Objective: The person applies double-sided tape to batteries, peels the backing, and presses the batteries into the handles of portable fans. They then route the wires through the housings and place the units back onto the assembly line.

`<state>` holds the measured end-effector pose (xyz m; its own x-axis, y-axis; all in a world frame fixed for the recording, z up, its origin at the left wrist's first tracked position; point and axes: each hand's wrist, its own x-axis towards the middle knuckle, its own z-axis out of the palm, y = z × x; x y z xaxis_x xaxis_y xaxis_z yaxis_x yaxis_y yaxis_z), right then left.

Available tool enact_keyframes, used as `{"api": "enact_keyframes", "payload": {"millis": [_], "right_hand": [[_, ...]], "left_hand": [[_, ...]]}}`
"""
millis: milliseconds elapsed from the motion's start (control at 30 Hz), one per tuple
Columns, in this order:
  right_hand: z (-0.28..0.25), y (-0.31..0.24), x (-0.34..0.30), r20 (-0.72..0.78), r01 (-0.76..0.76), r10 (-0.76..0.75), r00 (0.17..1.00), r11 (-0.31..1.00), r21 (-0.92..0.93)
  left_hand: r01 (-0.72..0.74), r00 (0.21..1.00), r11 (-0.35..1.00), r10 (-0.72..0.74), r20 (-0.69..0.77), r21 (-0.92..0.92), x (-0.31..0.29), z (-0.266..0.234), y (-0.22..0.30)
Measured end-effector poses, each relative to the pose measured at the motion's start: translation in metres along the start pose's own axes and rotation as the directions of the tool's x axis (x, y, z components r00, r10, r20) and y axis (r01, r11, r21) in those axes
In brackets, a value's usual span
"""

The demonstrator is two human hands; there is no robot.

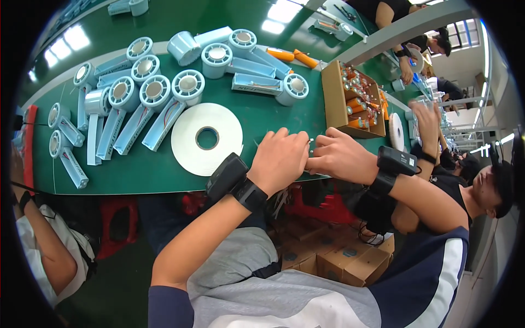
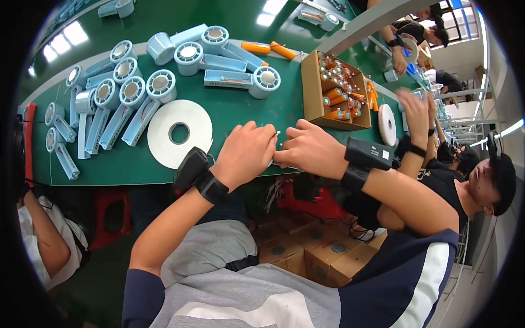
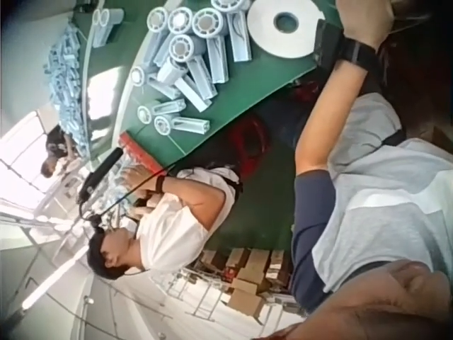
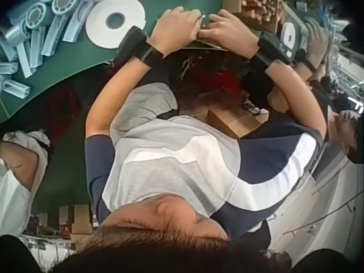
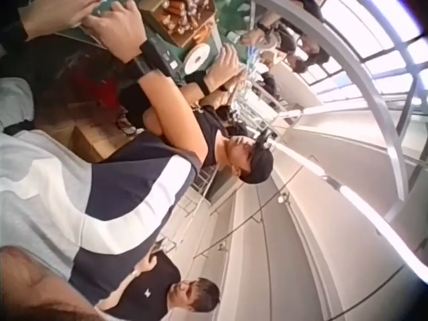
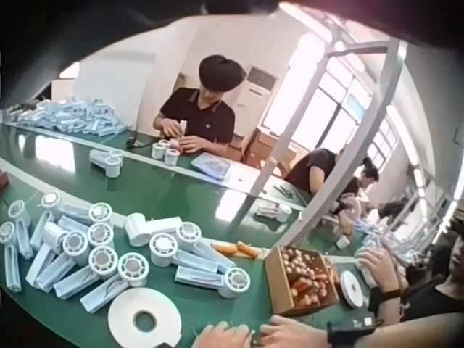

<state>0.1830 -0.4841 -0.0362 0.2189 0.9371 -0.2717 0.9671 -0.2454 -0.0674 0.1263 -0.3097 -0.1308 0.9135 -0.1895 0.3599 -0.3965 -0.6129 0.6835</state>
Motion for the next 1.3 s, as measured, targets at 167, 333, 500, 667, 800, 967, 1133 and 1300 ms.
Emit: {"api": "enact_keyframes", "payload": {"millis": [167, 333, 500, 667, 800, 967, 1133, 1300], "right_hand": [[-0.002, 0.004, 0.003, 0.05, 0.013, -0.013, 0.999, 1.0, -0.005], [0.005, -0.001, -0.012, 0.024, -0.046, 0.046, 0.999, 0.999, 0.02], [0.017, 0.003, -0.006, -0.01, -0.012, 0.012, 1.0, 1.0, 0.015], [0.035, 0.006, -0.009, -0.179, 0.037, -0.035, 0.983, 0.999, 0.009], [0.028, 0.01, -0.007, -0.169, 0.074, -0.086, 0.982, 0.994, -0.077], [0.005, 0.005, -0.004, 0.078, -0.018, 0.026, 0.997, 0.994, -0.106], [0.02, 0.002, -0.009, 0.068, -0.053, 0.055, 0.996, 0.998, -0.029], [0.017, -0.005, -0.01, -0.079, -0.027, 0.036, 0.996, 0.994, 0.11]], "left_hand": [[0.023, 0.997, 0.99, -0.033, -0.075, -0.136, -0.005, 0.004, 0.002], [0.188, 0.978, 0.897, -0.209, -0.01, -0.399, 0.0, -0.003, 0.007], [0.176, 0.977, 0.883, -0.21, -0.031, -0.436, -0.006, -0.001, 0.005], [0.209, 0.974, 0.857, -0.224, 0.024, -0.472, -0.006, -0.004, -0.002], [0.13, 0.986, 0.885, -0.163, -0.036, -0.447, -0.003, 0.001, 0.004], [0.165, 0.984, 0.886, -0.176, 0.013, -0.433, 0.001, 0.0, 0.003], [0.15, 0.986, 0.903, -0.168, -0.01, -0.402, 0.003, 0.001, -0.001], [0.059, 0.994, 0.93, -0.09, -0.068, -0.363, -0.004, 0.005, 0.0]]}}
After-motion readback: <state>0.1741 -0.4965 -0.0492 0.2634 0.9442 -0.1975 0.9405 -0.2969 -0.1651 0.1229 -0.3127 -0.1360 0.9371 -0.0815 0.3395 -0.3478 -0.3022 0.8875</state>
